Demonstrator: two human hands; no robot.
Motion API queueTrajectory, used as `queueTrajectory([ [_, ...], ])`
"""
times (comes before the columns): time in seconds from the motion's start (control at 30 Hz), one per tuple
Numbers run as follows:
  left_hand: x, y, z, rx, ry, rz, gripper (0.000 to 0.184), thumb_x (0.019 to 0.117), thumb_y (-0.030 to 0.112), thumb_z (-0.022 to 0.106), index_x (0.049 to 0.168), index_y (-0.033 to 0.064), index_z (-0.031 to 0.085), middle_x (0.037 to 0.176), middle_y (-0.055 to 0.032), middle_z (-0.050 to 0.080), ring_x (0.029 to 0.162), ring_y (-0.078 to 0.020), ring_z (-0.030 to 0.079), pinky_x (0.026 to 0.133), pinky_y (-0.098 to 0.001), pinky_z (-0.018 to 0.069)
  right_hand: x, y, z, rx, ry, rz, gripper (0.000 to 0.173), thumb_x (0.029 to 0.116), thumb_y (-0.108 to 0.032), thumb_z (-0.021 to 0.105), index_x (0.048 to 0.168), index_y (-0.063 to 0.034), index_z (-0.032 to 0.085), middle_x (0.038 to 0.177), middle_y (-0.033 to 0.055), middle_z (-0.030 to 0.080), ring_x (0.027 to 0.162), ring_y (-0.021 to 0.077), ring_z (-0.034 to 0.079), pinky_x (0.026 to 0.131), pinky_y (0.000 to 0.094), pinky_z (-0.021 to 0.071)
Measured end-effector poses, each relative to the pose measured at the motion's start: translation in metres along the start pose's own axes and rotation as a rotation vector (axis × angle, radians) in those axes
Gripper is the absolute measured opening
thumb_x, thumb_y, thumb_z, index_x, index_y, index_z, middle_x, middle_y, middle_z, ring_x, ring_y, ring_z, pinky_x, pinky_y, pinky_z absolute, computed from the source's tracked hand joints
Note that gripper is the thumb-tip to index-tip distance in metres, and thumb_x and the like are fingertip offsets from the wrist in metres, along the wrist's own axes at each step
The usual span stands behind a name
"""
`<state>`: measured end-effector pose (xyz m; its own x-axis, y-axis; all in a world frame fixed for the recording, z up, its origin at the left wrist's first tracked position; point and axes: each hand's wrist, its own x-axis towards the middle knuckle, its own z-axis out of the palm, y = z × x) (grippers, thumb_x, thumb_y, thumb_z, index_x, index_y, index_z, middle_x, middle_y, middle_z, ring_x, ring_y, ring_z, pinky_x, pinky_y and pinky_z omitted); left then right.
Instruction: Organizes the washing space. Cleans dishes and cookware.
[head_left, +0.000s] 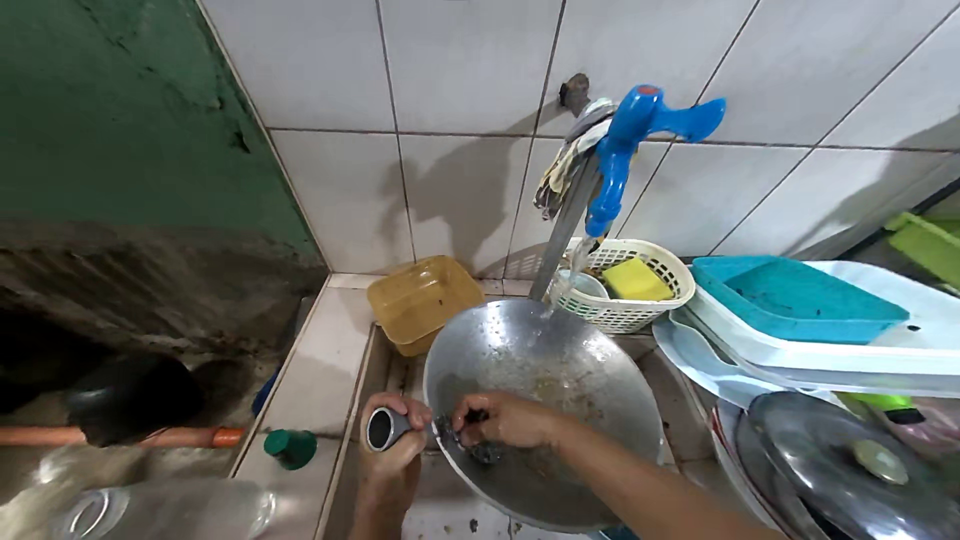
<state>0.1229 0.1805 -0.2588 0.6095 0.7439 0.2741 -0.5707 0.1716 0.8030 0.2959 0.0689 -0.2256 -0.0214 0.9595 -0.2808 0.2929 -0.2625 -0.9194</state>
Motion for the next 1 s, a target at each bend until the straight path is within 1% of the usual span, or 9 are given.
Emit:
queueTrajectory([
  [0.17, 0.001, -0.006, -0.006, -0.021, -0.035, -0.028, 0.035, 0.064, -0.002, 0.074, 0.091, 0.0196, 0.066, 0.076, 0.0002, 0.067, 0.077, -0.0149, 0.07, 0.079, -0.0357, 0.061, 0.035, 0.024, -0.021, -0.348, 0.523, -0.034, 0.022, 0.1001, -0.004, 0.06, 0.116, 0.0079, 0.069, 0.118, 0.0252, 0.069, 0.111, 0.0345, 0.067, 0.1, 0.0482, 0.0533],
  [0.2, 0.002, -0.006, -0.007, -0.015, -0.042, -0.031, 0.035, 0.0643, -0.001, 0.074, 0.092, 0.0198, 0.065, 0.076, 0.0005, 0.067, 0.077, -0.0149, 0.07, 0.08, -0.0363, 0.061, 0.038, 0.001, -0.025, -0.45, 0.553, 0.171, 0.028, 0.1036, -0.006, 0.054, 0.126, 0.0076, 0.065, 0.13, 0.026, 0.065, 0.122, 0.036, 0.063, 0.105, 0.0479, 0.05],
  [0.23, 0.002, -0.006, -0.009, -0.012, -0.049, -0.03, 0.035, 0.0646, 0.0, 0.075, 0.092, 0.0204, 0.066, 0.077, 0.0011, 0.067, 0.076, -0.0144, 0.07, 0.08, -0.036, 0.061, 0.044, -0.039, -0.031, -0.411, 0.417, 0.526, 0.038, 0.1095, -0.008, 0.044, 0.146, -0.0005, 0.051, 0.154, 0.0169, 0.048, 0.144, 0.0297, 0.044, 0.12, 0.0459, 0.0344],
  [0.3, 0.005, -0.006, -0.011, -0.014, -0.068, -0.016, 0.036, 0.065, 0.001, 0.077, 0.093, 0.0214, 0.067, 0.076, 0.002, 0.067, 0.075, -0.0132, 0.069, 0.08, -0.035, 0.0609, 0.049, 0.022, -0.023, -0.354, 0.641, 0.063, 0.024, 0.1013, -0.007, 0.058, 0.121, 0.0051, 0.067, 0.123, 0.0243, 0.066, 0.117, 0.036, 0.063, 0.103, 0.0502, 0.0499],
  [0.47, 0.002, -0.008, -0.014, -0.048, -0.053, -0.006, 0.037, 0.0669, 0.002, 0.079, 0.096, 0.0207, 0.068, 0.08, 0.0005, 0.069, 0.078, -0.0139, 0.07, 0.081, -0.0346, 0.0611, -0.015, 0.0, -0.007, -0.144, -0.174, 0.072, 0.02, 0.099, -0.001, 0.062, 0.117, 0.0062, 0.065, 0.11, 0.0187, 0.067, 0.099, 0.0221, 0.063, 0.094, 0.0407, 0.0509],
  [0.57, 0.004, -0.005, -0.007, -0.034, -0.05, -0.016, 0.036, 0.0665, 0.001, 0.079, 0.095, 0.0208, 0.068, 0.079, 0.0009, 0.068, 0.078, -0.0129, 0.07, 0.081, -0.0338, 0.061, -0.031, 0.01, -0.019, -0.276, -0.279, 0.151, 0.021, 0.0993, -0.003, 0.062, 0.119, 0.0058, 0.066, 0.113, 0.0205, 0.066, 0.102, 0.0264, 0.062, 0.095, 0.0443, 0.0491],
  [0.73, 0.01, -0.004, -0.012, 0.033, -0.124, -0.015, 0.034, 0.0691, 0.004, 0.078, 0.095, 0.0216, 0.065, 0.079, 0.0021, 0.067, 0.078, -0.0132, 0.069, 0.082, -0.0341, 0.0607, -0.006, 0.058, -0.079, -0.757, 0.486, 0.305, 0.029, 0.0985, -0.004, 0.058, 0.124, -0.0079, 0.071, 0.134, 0.0175, 0.065, 0.129, 0.0388, 0.058, 0.108, 0.0598, 0.0456],
  [0.87, 0.012, -0.004, -0.013, 0.014, -0.145, -0.004, 0.035, 0.0675, 0.002, 0.078, 0.094, 0.0209, 0.066, 0.078, 0.0015, 0.068, 0.078, -0.0137, 0.07, 0.082, -0.0346, 0.0611, 0.026, 0.065, -0.093, -0.717, 1.021, 0.34, 0.029, 0.098, -0.006, 0.058, 0.124, -0.0014, 0.068, 0.133, 0.0253, 0.063, 0.126, 0.0467, 0.057, 0.104, 0.0622, 0.0458],
  [1.0, 0.016, -0.005, -0.022, -0.019, -0.151, -0.042, 0.035, 0.0688, 0.002, 0.077, 0.096, 0.0208, 0.067, 0.079, 0.0007, 0.068, 0.079, -0.015, 0.07, 0.084, -0.0372, 0.0605, 0.045, 0.012, -0.036, -0.372, 0.591, 0.073, 0.022, 0.0997, -0.004, 0.059, 0.119, 0.0043, 0.067, 0.124, 0.0229, 0.066, 0.121, 0.0357, 0.062, 0.108, 0.0506, 0.0474],
])
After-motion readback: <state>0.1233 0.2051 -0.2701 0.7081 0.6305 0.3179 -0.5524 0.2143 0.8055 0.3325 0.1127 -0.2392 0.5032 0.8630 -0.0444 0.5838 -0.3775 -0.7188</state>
